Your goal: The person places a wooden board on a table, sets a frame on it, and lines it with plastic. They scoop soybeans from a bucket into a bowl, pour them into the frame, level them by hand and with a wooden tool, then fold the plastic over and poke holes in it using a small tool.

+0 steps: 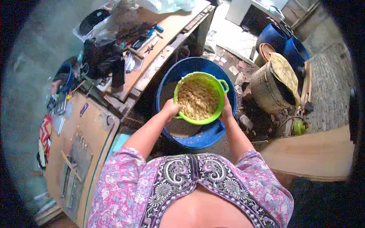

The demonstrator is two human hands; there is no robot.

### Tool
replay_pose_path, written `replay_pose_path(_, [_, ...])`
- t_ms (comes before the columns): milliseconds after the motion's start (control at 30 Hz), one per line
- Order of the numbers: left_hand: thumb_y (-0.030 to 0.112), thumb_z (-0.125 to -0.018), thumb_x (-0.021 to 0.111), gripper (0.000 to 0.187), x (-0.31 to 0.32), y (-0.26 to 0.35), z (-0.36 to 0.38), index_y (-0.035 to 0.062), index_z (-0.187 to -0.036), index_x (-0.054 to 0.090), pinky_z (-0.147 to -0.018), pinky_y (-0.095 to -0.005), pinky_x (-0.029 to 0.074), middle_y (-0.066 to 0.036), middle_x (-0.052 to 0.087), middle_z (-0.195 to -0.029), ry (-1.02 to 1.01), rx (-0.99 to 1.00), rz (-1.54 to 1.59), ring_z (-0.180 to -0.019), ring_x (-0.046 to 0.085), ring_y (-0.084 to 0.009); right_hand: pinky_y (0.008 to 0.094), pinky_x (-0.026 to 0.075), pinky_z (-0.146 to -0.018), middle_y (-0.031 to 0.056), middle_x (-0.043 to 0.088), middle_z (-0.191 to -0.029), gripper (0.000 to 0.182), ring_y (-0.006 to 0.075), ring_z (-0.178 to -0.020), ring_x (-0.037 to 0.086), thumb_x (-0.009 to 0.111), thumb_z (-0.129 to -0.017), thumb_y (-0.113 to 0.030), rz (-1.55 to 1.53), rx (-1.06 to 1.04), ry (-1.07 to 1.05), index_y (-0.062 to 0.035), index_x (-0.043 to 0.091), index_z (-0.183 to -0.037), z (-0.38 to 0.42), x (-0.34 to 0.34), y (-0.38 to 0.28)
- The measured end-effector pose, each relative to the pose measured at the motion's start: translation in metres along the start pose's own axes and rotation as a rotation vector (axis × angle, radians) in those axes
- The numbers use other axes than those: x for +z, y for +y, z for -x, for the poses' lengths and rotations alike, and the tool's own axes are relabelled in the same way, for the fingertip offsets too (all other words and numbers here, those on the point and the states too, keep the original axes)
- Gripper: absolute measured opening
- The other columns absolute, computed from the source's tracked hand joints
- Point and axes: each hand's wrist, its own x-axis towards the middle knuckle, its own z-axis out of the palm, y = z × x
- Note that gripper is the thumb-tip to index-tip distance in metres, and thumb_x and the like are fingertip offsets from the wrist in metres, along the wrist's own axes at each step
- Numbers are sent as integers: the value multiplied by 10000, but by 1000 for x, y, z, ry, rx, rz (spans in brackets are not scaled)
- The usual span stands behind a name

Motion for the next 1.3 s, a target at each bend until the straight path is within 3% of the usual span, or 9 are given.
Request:
replay_pose_path(267, [18, -666, 524, 278, -1, -4, -6, 13, -938, 579, -671, -298, 467, -82, 611, -850, -4, 133, -39, -730, 575, -168, 375, 310, -929, 76, 420, -1224, 515, 230, -1110, 393, 355, -856, -440, 502, 220, 148, -75, 386, -1220, -20, 29, -57])
replay_pose_path(300, [28, -664, 529, 260, -7, -3, -7, -2, -917, 581, -636, -304, 468, -88, 610, -824, 23, 159, 21, -701, 575, -171, 371, 306, -932, 81, 407, -1234, 518, 222, -1116, 386, 368, -856, -428, 291, 341, -100, -62, 379, -1222, -46, 3, -59])
replay_pose_path(367, [61, -640, 557, 170, -23, 11, 13, -39, -776, 580, -454, -331, 445, -103, 573, -656, 93, 72, 105, -543, 548, -182, 354, 282, -950, 87, 380, -1256, 487, 210, -1124, 376, 361, -875, -335, 1127, -20, -449, -32, 318, -1254, -67, 0, -84])
replay_pose_path(400, [60, -634, 562, 169, -33, 36, 48, -52, -761, 565, -443, -332, 446, -109, 558, -629, 76, 23, 199, -527, 543, -186, 336, 286, -946, 88, 378, -1254, 480, 206, -1126, 370, 399, -861, -264, 514, 270, -390, -23, 293, -1262, -85, 8, -84])
replay_pose_path(500, [27, -622, 551, 73, -73, 40, 104, -7, -667, 504, -437, -328, 468, -89, 507, -570, 134, 22, 365, -479, 541, -190, 356, 279, -955, 107, 364, -1244, 852, 216, -1149, 346, 702, -622, -265, 797, 185, -644, -25, 219, -1282, -53, 120, -89])
replay_pose_path(667, [95, -644, 550, 120, -142, 18, 237, 13, -731, 546, -590, -336, 488, -90, 584, -720, 128, 206, 838, -636, 584, -204, 381, 286, -954, 111, 327, -1262, 1087, 239, -1151, 336, 798, -468, -354, 638, 35, -972, -61, 166, -1303, -26, 219, -18])
replay_pose_path(933, [242, -581, 527, 611, -224, -89, 457, 44, -1152, 440, -851, -450, 345, -122, 492, -1133, 99, 536, 761, -1007, 472, -287, 369, 307, -933, 120, 232, -1315, 1027, 252, -1134, 345, 647, -605, -186, 454, 32, -1125, -173, -79, -1331, 110, 362, 134])
replay_pose_path(1100, [241, -684, 661, 569, -230, -119, 555, 114, -1180, 413, -879, -432, 366, -65, 475, -1149, 504, 379, 579, -1061, 445, -221, 386, 302, -930, 142, 226, -1320, 1039, 271, -1162, 320, 663, -627, -236, 460, 40, -1138, -203, -102, -1328, 180, 404, 211])
replay_pose_path(1300, [326, -696, 658, 641, -282, -162, 573, 93, -1215, 363, -882, -354, 360, -50, 462, -1150, 503, 564, 671, -1066, 428, -197, 382, 215, -979, 149, 235, -1307, 975, 270, -1180, 283, 628, -670, -429, 538, 35, -1151, -147, -30, -1333, 237, 423, 271])
